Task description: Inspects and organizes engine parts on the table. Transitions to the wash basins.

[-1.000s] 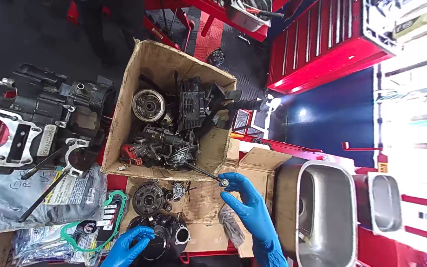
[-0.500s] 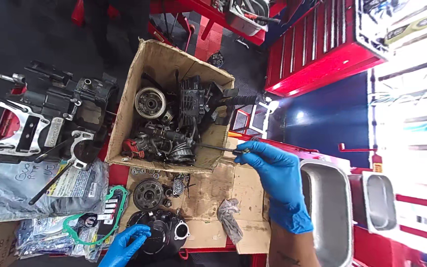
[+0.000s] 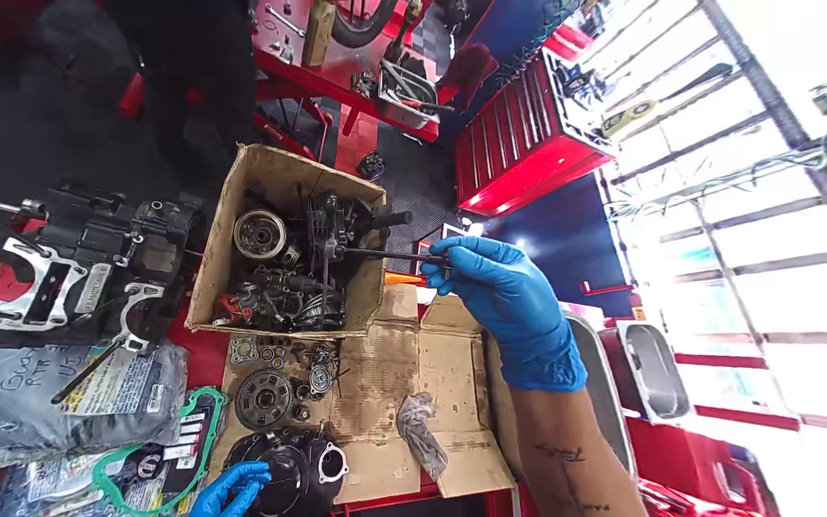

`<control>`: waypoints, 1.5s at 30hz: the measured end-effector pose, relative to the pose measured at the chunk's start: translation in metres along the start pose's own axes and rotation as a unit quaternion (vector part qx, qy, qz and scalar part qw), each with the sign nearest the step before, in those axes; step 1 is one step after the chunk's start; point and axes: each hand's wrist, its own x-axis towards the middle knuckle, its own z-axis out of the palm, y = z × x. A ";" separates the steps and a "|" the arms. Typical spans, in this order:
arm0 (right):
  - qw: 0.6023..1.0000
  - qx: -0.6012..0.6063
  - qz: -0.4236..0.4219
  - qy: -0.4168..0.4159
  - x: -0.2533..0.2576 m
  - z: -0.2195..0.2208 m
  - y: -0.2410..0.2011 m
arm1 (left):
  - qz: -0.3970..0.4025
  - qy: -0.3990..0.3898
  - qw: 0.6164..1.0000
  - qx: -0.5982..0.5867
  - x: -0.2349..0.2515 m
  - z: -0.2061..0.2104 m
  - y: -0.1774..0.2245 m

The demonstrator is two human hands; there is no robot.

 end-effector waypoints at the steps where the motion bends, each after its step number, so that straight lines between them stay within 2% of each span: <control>1: 1.000 0.006 -0.002 0.002 -0.004 0.001 -0.002 | 0.006 0.001 1.000 0.003 -0.002 0.001 0.000; 6: 0.996 -0.041 -0.083 0.018 -0.036 -0.008 -0.028 | 0.037 0.026 0.999 0.010 -0.009 0.013 0.005; 10: 0.976 -0.132 -0.162 0.053 -0.105 -0.030 -0.041 | 0.078 0.045 0.995 0.040 -0.026 0.028 -0.006; 14: 0.964 -0.168 -0.204 0.040 -0.191 -0.062 -0.006 | 0.089 0.045 0.994 0.051 -0.041 0.045 -0.012; 16: 0.964 -0.187 -0.183 0.043 -0.228 -0.062 0.023 | 0.086 0.044 0.993 0.059 -0.050 0.054 -0.017; 19: 0.970 -0.225 -0.067 0.058 -0.258 -0.056 0.074 | 0.071 0.053 0.993 0.076 -0.066 0.067 -0.024; 21: 0.966 -0.244 0.038 0.074 -0.259 -0.053 0.113 | 0.074 0.050 0.992 0.086 -0.076 0.074 -0.031; 23: 0.965 -0.201 0.139 0.092 -0.253 -0.053 0.153 | 0.085 0.048 0.991 0.095 -0.086 0.081 -0.039; 27: 0.954 -0.117 0.240 0.139 -0.244 -0.053 0.217 | 0.081 0.061 0.990 0.103 -0.106 0.093 -0.060; 31: 0.949 -0.094 0.253 0.160 -0.238 -0.030 0.248 | 0.062 0.067 0.991 0.093 -0.124 0.104 -0.077; 35: 0.949 -0.135 0.242 0.150 -0.226 0.004 0.267 | 0.064 0.068 0.990 0.104 -0.133 0.109 -0.086; 45: 0.934 -0.199 0.273 0.120 -0.188 0.046 0.285 | 0.056 0.091 0.989 0.103 -0.152 0.097 -0.103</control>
